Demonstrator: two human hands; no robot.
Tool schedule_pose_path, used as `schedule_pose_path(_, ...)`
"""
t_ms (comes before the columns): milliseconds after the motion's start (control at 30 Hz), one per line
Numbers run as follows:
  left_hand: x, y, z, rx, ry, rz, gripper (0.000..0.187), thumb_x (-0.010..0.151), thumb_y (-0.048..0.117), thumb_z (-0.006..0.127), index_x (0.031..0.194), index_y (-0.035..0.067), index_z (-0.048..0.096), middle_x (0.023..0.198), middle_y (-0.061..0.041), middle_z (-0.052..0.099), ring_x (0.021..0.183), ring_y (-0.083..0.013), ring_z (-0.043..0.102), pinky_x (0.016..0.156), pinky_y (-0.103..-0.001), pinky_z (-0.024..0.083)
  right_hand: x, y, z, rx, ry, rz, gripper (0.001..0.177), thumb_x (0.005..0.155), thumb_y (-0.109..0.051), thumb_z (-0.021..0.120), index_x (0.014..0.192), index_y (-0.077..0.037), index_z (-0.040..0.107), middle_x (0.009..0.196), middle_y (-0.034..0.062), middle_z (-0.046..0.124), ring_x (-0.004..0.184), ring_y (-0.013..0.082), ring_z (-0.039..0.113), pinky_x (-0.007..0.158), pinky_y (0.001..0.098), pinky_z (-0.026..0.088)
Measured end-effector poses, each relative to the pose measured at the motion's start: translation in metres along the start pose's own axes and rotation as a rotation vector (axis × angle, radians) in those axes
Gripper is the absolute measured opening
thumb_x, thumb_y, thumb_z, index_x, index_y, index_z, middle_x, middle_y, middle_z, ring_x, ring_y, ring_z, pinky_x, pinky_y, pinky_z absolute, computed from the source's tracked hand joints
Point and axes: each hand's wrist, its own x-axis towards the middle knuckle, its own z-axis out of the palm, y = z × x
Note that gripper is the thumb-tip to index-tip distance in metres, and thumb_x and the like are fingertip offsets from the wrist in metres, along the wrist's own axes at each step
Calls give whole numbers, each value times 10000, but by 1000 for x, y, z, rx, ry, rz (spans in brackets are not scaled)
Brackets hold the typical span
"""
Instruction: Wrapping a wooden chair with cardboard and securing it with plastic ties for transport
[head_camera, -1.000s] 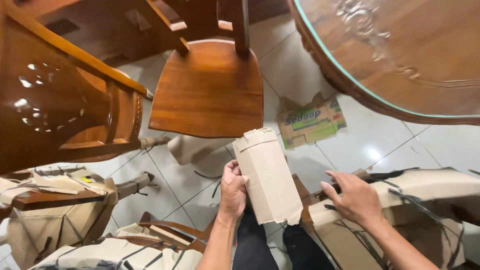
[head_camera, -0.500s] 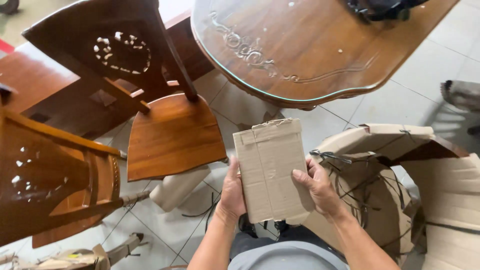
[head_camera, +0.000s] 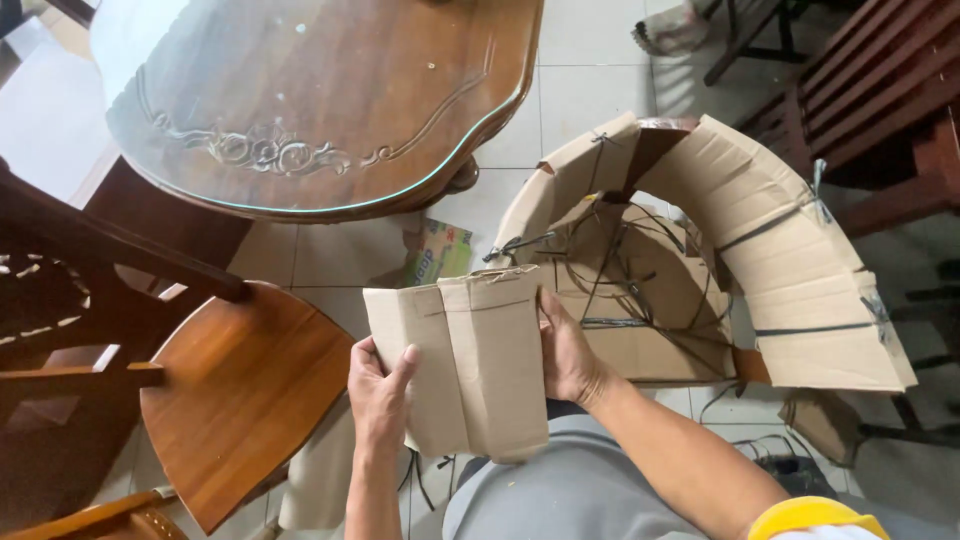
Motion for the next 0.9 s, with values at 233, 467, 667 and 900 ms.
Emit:
schedule_pose_path(233, -6, 3, 10, 77, -19, 0, 710, 669, 310, 852, 1243, 28, 544, 1147, -106, 674, 987, -167, 641, 845, -298, 553, -21, 15, -13, -148, 115, -191, 982, 659, -718, 735, 1370, -55, 599, 1217, 188, 705, 1110, 347, 677, 947, 539, 550)
schedule_pose_path(467, 15, 0, -2, 163, -41, 119, 660, 768, 280, 934, 1235, 15, 550, 927, -56, 622, 790, -142, 551, 684, -277, 451, -55, 9, 28, -202, 298, -404, 605, 812, -402, 755, 1325, -93, 668, 1193, 160, 753, 1082, 347, 722, 1007, 563, 535)
schedule_pose_path(667, 27, 7, 12, 384, -49, 177, 668, 733, 403, 963, 1153, 26, 607, 848, -91, 631, 730, -181, 589, 603, -336, 464, -54, -22, -42, -1075, 792, -788, 258, 792, -219, 920, 934, -99, 741, 789, 22, 684, 771, 129, 611, 766, 352, 536)
schedule_pose_path(900, 36, -6, 28, 397, -135, 226, 586, 753, 403, 936, 1098, 40, 631, 782, -102, 640, 700, -182, 615, 601, -329, 498, -82, -24, 46, -1104, 974, -900, 286, 888, -218, 839, 726, -141, 617, 637, -66, 522, 631, 86, 446, 592, 252, 390)
